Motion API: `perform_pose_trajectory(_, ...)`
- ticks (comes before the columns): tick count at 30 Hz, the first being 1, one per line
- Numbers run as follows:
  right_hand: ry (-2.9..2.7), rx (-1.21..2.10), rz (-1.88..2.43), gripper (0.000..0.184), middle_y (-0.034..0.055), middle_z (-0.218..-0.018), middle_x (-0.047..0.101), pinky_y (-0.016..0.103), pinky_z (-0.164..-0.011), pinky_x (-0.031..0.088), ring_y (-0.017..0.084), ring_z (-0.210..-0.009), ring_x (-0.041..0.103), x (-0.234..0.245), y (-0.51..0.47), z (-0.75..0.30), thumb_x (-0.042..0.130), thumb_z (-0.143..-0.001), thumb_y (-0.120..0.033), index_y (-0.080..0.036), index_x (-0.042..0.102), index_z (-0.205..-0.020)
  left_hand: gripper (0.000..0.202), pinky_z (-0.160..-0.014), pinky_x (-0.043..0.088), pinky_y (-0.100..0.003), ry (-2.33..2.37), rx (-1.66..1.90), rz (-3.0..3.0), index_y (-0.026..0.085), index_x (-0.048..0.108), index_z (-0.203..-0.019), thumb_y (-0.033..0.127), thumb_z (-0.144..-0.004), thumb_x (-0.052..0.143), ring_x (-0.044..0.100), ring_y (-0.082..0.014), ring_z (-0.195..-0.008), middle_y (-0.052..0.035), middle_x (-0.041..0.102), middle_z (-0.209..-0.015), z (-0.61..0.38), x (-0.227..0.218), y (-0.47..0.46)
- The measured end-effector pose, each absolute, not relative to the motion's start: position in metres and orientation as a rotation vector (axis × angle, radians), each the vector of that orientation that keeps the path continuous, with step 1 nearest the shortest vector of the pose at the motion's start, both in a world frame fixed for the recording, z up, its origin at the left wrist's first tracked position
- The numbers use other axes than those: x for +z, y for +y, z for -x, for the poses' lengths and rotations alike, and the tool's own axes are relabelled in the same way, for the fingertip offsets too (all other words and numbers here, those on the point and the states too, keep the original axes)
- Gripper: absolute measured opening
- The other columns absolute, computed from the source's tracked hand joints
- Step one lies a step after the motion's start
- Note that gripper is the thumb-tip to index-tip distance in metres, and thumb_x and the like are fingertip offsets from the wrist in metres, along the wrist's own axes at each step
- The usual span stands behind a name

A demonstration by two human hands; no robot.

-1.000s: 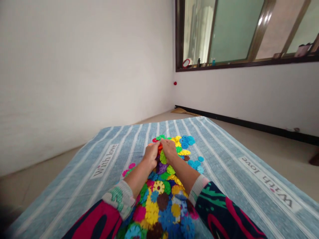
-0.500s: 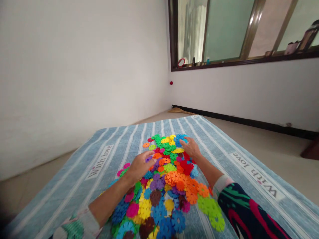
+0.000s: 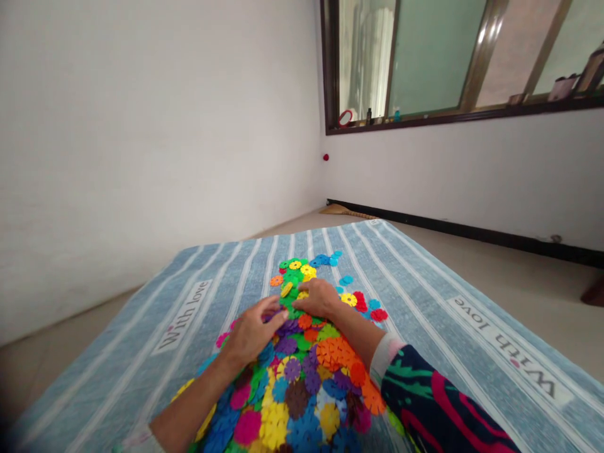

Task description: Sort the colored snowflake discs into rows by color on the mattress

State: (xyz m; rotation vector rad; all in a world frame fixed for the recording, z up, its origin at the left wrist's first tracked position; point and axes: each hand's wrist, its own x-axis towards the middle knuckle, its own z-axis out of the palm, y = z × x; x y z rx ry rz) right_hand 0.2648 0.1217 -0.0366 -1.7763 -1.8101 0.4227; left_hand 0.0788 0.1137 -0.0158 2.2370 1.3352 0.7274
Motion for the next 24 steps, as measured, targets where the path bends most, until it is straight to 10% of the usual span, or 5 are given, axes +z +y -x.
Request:
perform_pose_trajectory(13, -1.902, 0.328, 1.457, 0.021, 0.0022, -0.105, 0.069, 0.029, -0.091, 0.044, 0.019, -0.101, 0.062, -0.005, 0.105, -0.253, 0.060, -0.082, -0.015, -0.022, 0.070, -0.099, 0.066, -0.103, 0.033, -0.049, 1.423, 0.366, -2.441, 0.024, 0.056, -0.127, 0.041, -0.064, 0.071, 0.036, -0.0392, -0.133, -0.0150, 0.049, -0.139, -0.144, -0.019, 0.236)
perform_pose_trajectory(24, -1.904, 0.393, 1.827, 0.022, 0.0070, -0.111, 0.061, 0.044, -0.087, 0.049, 0.022, -0.099, 0.060, -0.037, 0.175, -0.279, 0.058, -0.093, -0.033, -0.015, 0.061, -0.106, 0.032, -0.093, 0.041, -0.034, 0.844, 0.217, -2.904, 0.020, 0.068, -0.092, 0.011, -0.071, 0.046, 0.057, -0.0235, -0.102, -0.0088, 0.064, -0.101, -0.107, -0.029, 0.212)
